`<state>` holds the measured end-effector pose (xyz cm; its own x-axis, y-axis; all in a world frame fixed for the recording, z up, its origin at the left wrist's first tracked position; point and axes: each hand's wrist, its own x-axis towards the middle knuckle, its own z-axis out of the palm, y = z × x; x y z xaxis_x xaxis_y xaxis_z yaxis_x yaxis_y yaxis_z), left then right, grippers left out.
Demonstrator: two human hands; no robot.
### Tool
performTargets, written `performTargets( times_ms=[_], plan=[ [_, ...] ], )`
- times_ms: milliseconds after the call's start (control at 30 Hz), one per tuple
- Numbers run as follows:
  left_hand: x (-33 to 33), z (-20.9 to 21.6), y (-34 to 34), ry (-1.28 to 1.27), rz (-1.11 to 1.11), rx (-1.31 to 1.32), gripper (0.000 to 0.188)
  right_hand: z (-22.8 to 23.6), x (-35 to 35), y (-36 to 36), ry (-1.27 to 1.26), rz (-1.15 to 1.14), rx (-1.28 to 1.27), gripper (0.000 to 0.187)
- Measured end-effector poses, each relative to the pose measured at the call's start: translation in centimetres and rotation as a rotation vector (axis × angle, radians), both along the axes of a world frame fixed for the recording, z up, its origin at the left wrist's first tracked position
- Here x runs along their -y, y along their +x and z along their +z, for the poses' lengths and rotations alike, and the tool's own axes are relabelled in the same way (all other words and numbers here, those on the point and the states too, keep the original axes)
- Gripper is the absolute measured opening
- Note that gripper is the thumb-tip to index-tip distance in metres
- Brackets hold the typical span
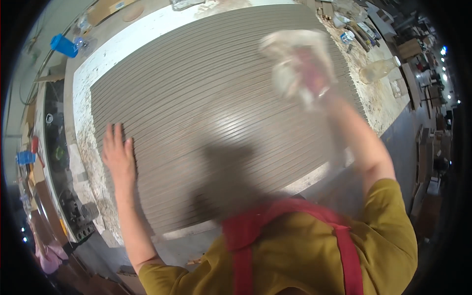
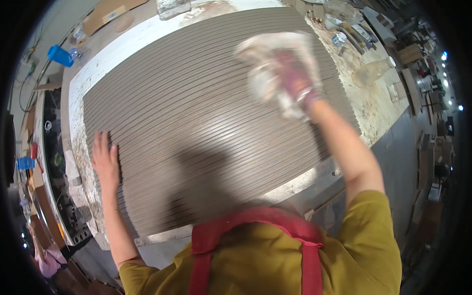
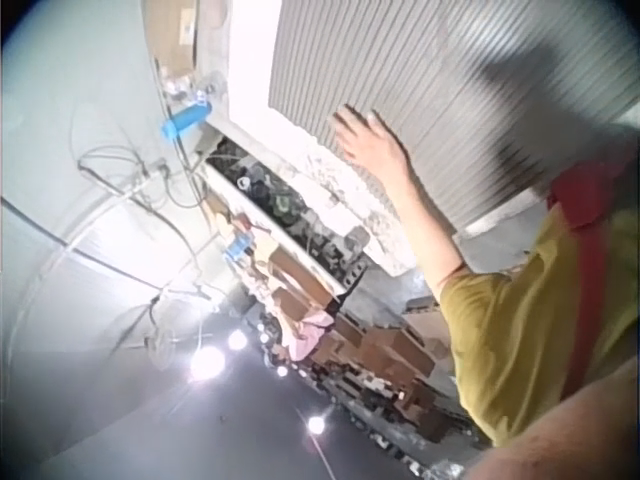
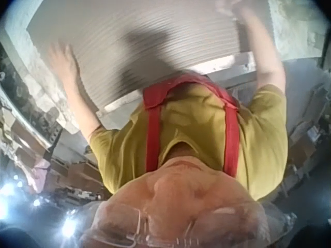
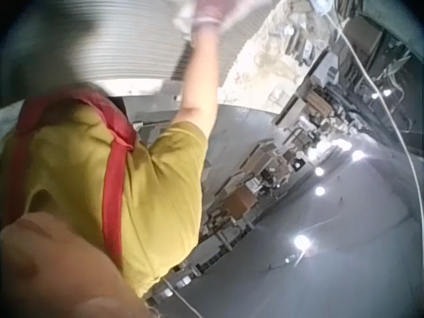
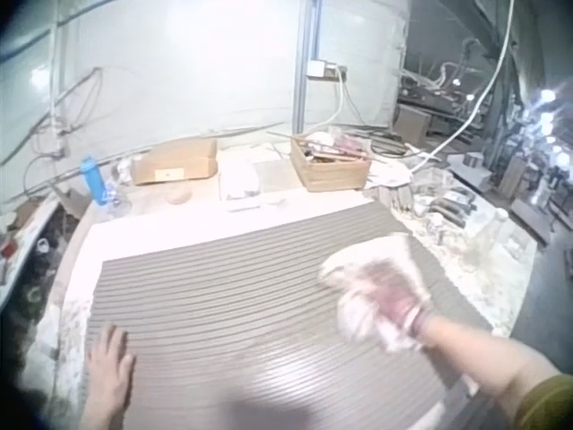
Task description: The person prepares a cleaning solution by pouring liquid from a large container into a bottle using a funnel, then pours the liquid onto a cloth and wipes down a corrugated wooden panel on a workbench, flipping the panel over to wipe the other side.
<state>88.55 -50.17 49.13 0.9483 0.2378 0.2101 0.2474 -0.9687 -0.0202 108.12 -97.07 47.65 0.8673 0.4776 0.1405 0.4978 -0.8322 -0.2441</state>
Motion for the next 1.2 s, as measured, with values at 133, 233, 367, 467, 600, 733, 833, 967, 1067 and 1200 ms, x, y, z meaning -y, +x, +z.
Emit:
performTargets(
  times_ms=[133, 233, 367, 467, 600, 733, 833, 967, 1067, 1200],
  plan=[
    [0.8, 1.5, 12.0, -0.045, -0.302, 0.281, 0.044, 3.1, 1.7, 0.7, -0.088, -0.313, -0.195, 0.038],
    [1.5, 1.1, 22.0, -0.112, -0.434, 0.397, 0.043, 1.1, -8.2, -4.8, -0.270, 0.280, -0.137, 0.037],
    [2.4, -0.7, 30.4, -0.028, -0.319, 0.313, 0.049, 2.0, -5.6, -6.1, 0.091, 0.321, -0.150, 0.036],
    [1.2, -3.0, 30.2, -0.204, -0.049, -0.179, 0.057, 6.1, 2.7, 0.4, 0.991, -0.533, -0.666, 0.034],
    [4.2, -3.5, 30.9, -0.130, -0.107, -0.113, 0.055, 7.4, 4.7, 6.3, 1.092, 0.002, -1.483, 0.036],
    [1.8, -3.3, 29.5, -0.130, -0.080, -0.086, 0.054, 3.1, -0.7, 1.3, 0.551, 0.117, -0.548, 0.040],
    [1.6, -3.6, 29.7, -0.144, -0.108, -0.059, 0.053, -3.6, -3.9, -3.9, -0.195, 0.545, 0.237, 0.042],
    [2.7, -3.1, 29.7, -0.180, -0.108, -0.096, 0.051, -0.7, 4.3, 7.5, 0.329, -0.070, -0.132, 0.042],
    [3.2, -3.2, 30.5, -0.142, -0.116, -0.091, 0.050, -0.2, 11.4, 12.6, -0.127, -0.565, 0.197, 0.052],
    [3.5, -2.1, 29.9, -0.122, -0.103, -0.113, 0.048, -2.3, 2.4, 9.5, 0.671, -0.188, -0.458, 0.055]
  ],
)
